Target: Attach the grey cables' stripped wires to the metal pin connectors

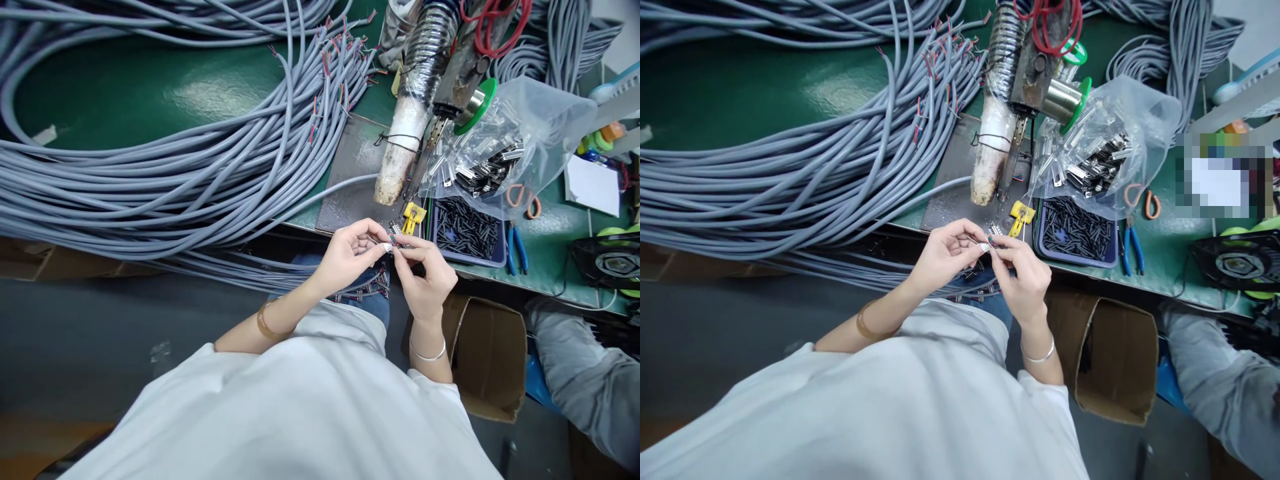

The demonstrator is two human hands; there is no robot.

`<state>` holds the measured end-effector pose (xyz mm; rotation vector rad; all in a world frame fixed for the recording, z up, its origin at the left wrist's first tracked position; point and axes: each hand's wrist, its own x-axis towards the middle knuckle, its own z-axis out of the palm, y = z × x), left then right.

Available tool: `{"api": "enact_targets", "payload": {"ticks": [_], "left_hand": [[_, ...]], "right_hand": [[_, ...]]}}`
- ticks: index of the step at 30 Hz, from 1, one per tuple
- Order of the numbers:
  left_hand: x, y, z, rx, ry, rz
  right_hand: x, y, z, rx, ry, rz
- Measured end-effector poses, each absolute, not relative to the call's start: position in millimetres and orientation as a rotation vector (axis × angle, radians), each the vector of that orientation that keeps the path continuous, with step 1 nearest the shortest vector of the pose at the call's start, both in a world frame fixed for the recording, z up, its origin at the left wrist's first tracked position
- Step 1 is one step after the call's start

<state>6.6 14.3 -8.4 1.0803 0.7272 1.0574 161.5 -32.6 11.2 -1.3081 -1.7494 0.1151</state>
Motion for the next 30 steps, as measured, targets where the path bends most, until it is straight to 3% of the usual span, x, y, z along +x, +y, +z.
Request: {"api": "enact_targets", "payload": {"ticks": [7, 14, 30], "left_hand": [[9.4, 12.6, -12.2, 1.079, 0.725, 1.021], [10.7, 11.9, -13.2, 1.165, 0.765, 1.13], [15.9, 23.5, -10.1, 1.537, 1.022, 1.285]], "right_hand": [[159.0, -30.5, -0.3, -1.335, -1.748, 0.09], [163.0, -30.7, 1.7, -1.293, -1.246, 0.265], [162.9, -18.3, -4.7, -1.37, -1.628, 0.124]]}}
